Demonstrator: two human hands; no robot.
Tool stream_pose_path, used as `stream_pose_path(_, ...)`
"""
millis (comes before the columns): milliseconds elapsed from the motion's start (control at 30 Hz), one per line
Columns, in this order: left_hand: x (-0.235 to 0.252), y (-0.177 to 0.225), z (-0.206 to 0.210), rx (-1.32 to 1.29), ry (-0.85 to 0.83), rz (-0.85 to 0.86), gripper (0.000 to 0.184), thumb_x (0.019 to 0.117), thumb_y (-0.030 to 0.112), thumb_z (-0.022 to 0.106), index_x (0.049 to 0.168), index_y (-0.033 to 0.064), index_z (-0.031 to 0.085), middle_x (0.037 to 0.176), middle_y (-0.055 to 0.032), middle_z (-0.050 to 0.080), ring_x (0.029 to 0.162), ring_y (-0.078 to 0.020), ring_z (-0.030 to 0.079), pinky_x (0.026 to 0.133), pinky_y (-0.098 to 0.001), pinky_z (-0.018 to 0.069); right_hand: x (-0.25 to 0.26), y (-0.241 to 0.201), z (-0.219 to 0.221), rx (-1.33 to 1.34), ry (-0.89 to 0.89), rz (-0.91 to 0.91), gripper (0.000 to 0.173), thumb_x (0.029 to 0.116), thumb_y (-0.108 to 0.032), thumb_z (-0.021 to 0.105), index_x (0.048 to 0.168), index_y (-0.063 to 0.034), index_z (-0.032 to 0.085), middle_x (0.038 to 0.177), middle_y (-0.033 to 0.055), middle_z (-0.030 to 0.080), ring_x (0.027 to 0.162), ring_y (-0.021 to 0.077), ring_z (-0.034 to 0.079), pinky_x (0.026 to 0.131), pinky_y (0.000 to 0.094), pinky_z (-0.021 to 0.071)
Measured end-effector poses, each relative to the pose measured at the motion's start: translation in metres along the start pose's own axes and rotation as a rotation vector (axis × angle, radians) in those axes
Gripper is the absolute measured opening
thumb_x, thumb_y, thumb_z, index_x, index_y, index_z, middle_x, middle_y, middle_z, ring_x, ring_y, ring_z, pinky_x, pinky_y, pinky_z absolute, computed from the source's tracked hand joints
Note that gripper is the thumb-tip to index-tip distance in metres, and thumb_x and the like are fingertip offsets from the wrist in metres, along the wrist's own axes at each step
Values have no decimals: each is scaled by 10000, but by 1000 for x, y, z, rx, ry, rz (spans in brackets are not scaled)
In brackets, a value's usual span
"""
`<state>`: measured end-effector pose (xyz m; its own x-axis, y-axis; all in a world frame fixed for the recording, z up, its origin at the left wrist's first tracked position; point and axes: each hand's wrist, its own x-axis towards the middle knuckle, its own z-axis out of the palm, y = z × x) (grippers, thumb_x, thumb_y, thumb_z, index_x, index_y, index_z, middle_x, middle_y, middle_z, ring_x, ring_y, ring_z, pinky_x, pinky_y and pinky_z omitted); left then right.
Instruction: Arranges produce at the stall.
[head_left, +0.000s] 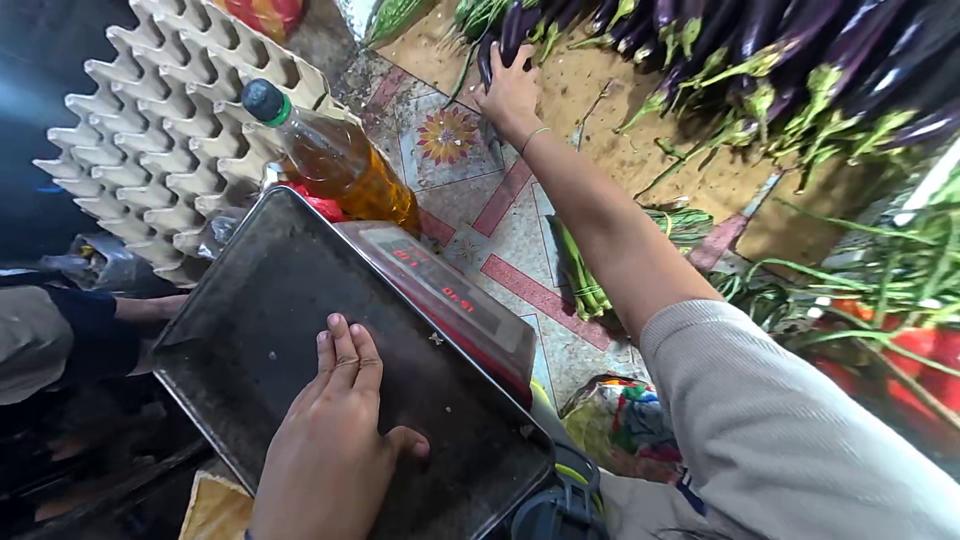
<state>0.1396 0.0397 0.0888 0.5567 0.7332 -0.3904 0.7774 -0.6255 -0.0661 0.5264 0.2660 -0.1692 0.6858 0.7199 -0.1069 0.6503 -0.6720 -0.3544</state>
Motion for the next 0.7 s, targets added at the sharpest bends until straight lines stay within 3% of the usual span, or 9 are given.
stream_pose_path(67, 1, 1, -1, 9, -31, -18, 1241, 554, 474, 967, 1501, -104, 412, 1560, -310, 394, 1419, -432, 462, 1026, -497, 500, -6, 9, -7, -5, -18, -75, 737, 976, -403, 534, 1638, -218, 268, 1608, 326, 248, 1236, 528, 538, 925, 585, 522)
stream_pose_path(133, 2, 2, -3, 23, -47, -29, 1256, 556, 480, 967, 1510, -104, 396, 1571, -308, 379, 1437, -423, 441, 1031, -490, 497, -9, 16, -11, -1, -39, -100, 744, 977, -372, 518, 1645, -209, 234, 1603, 320, 260, 1216, 510, 565, 906, 576, 539)
stream_pose_path(267, 4, 6, -8, 43, -133, -79, 1237, 608, 477, 950, 1537, -85, 358, 1619, -286, 302, 1480, -403, 380, 1057, -477, 477, -9, 10, -10, 19, -86, -16, 858, 990, -518, 534, 1664, -176, 128, 1603, 357, 249, 1345, 578, 426, 995, 677, 440)
stream_pose_path(333, 5, 7, -10, 36, -152, -89, 1230, 626, 462, 946, 1543, -89, 339, 1630, -287, 274, 1491, -406, 358, 1070, -471, 467, -4, 5, -1, 48, -46, 9, 986, 923, -550, 640, 1657, -124, 138, 1576, 400, 253, 1372, 608, 374, 1029, 702, 400)
stream_pose_path(400, 5, 7, -10, 22, -143, -83, 1215, 619, 459, 947, 1533, -87, 362, 1629, -286, 278, 1490, -403, 361, 1070, -465, 468, -1, 1, 1, 67, -41, 31, 1053, 859, -435, 748, 1649, -91, 142, 1561, 417, 250, 1362, 613, 379, 1012, 706, 413)
stream_pose_path(500, 4, 6, -9, 30, -132, -83, 1224, 615, 469, 945, 1538, -82, 360, 1629, -277, 288, 1491, -390, 366, 1071, -449, 470, -5, 1, -16, 138, -124, 41, 1099, 761, -258, 832, 1649, -191, 188, 1553, 391, 278, 1327, 592, 429, 967, 685, 474)
stream_pose_path(567, 4, 7, -9, 40, -156, -93, 1237, 636, 480, 934, 1558, -72, 322, 1642, -265, 264, 1502, -379, 348, 1081, -437, 459, -11, 10, -30, 236, -184, 9, 1091, 767, -215, 808, 1653, -227, 171, 1545, 383, 300, 1298, 571, 474, 962, 678, 479)
stream_pose_path(633, 4, 7, -9, 41, -158, -91, 1224, 638, 484, 934, 1552, -70, 337, 1641, -263, 269, 1505, -376, 343, 1087, -433, 455, -19, 26, -42, 365, -220, -45, 966, 848, -268, 748, 1644, -233, 202, 1493, 356, 404, 1249, 523, 543, 956, 659, 488)
stream_pose_path(700, 3, 7, -9, 43, -158, -87, 1222, 635, 498, 932, 1549, -67, 349, 1642, -256, 275, 1507, -369, 342, 1091, -432, 452, -29, 46, -55, 519, -243, -138, 819, 912, -283, 716, 1603, -214, 281, 1335, 283, 597, 1136, 446, 648, 928, 633, 521)
